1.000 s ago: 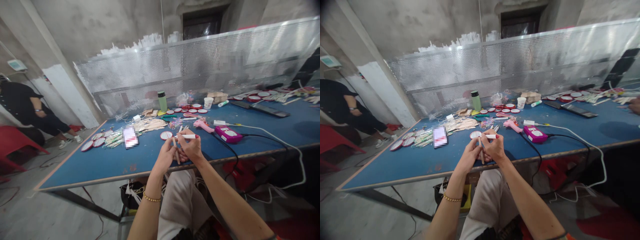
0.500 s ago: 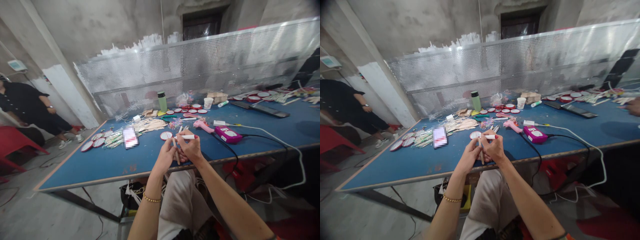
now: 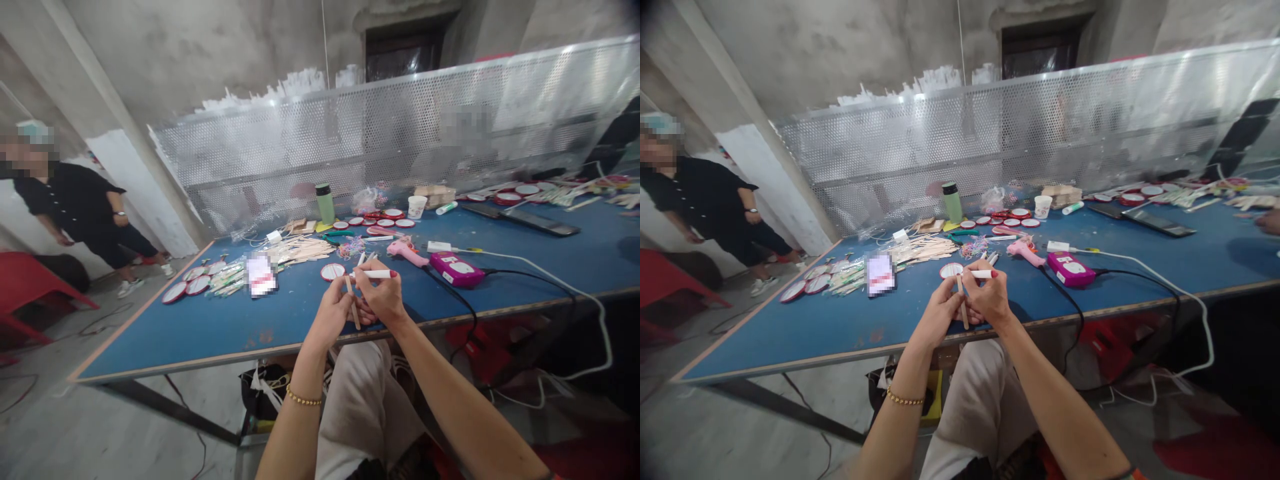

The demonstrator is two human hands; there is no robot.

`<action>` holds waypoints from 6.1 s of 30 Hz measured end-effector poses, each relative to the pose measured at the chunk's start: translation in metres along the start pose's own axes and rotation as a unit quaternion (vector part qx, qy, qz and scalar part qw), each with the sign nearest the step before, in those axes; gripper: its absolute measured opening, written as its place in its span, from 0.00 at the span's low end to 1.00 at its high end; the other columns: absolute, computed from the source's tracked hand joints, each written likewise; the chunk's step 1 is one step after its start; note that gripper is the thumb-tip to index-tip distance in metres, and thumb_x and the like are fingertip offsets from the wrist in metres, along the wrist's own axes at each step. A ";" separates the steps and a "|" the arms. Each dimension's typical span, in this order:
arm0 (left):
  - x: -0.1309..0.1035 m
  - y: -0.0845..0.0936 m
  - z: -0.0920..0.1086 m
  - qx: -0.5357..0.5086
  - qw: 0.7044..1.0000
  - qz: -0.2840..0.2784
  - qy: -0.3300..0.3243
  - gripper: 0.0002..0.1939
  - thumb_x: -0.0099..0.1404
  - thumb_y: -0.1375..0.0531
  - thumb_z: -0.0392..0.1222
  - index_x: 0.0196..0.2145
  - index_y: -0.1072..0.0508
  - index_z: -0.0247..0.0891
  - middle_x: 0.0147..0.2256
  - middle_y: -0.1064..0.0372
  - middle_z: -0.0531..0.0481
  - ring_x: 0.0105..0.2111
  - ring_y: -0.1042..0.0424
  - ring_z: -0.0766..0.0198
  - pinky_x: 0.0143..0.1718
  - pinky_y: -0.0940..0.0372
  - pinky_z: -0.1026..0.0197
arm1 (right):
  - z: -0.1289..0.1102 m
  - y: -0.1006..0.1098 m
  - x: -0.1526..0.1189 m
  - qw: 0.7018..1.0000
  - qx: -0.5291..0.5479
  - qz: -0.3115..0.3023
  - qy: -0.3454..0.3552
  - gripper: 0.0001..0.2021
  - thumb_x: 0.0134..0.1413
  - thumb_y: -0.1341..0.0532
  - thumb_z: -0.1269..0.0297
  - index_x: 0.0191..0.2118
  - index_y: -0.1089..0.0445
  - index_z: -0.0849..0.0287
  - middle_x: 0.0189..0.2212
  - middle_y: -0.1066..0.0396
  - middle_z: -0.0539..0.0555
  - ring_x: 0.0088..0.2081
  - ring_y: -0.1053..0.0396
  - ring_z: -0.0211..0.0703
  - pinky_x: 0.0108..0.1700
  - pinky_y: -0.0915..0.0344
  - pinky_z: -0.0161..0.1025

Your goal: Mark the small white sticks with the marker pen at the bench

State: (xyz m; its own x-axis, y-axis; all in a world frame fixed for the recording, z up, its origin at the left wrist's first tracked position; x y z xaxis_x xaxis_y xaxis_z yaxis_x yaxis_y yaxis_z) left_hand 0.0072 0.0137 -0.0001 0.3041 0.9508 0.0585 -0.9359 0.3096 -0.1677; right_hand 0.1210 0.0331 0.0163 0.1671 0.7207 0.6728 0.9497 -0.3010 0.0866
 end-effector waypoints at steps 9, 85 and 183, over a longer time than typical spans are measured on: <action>-0.002 0.001 0.001 0.004 1.000 -0.001 -0.004 0.19 0.61 0.43 0.41 0.49 0.37 0.38 0.23 0.26 0.52 0.23 0.23 0.57 0.28 0.27 0.56 | -0.001 -0.002 -0.001 1.000 -0.003 0.003 0.000 0.09 0.54 0.42 0.61 0.27 0.33 0.58 0.17 0.34 0.47 0.18 0.37 0.35 0.21 0.38 0.32; -0.001 0.004 -0.002 -0.005 1.000 -0.013 -0.007 0.20 0.61 0.41 0.44 0.50 0.38 0.37 0.24 0.27 0.51 0.24 0.23 0.57 0.29 0.27 0.55 | 0.000 -0.002 -0.001 1.000 0.007 0.002 -0.008 0.09 0.53 0.42 0.61 0.26 0.33 0.58 0.16 0.35 0.46 0.17 0.39 0.34 0.21 0.39 0.32; 0.001 -0.002 0.001 0.004 1.000 0.002 -0.005 0.20 0.60 0.42 0.43 0.48 0.39 0.37 0.22 0.28 0.53 0.20 0.25 0.60 0.23 0.30 0.61 | -0.001 0.000 0.001 1.000 0.008 0.000 0.017 0.09 0.54 0.43 0.62 0.25 0.34 0.58 0.17 0.35 0.47 0.18 0.39 0.34 0.21 0.40 0.31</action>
State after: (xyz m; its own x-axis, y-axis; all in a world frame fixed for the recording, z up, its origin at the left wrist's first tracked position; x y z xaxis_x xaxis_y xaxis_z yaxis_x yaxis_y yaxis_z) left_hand 0.0093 0.0135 0.0014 0.2996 0.9517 0.0670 -0.9382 0.3066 -0.1604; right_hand 0.1208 0.0328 0.0175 0.1582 0.6993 0.6971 0.9538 -0.2908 0.0753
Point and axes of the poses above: each hand's wrist, its own x-axis towards the middle knuckle, its own y-axis out of the back of the hand, z = x × y, the point moved 2 cm from there along x, towards the middle knuckle
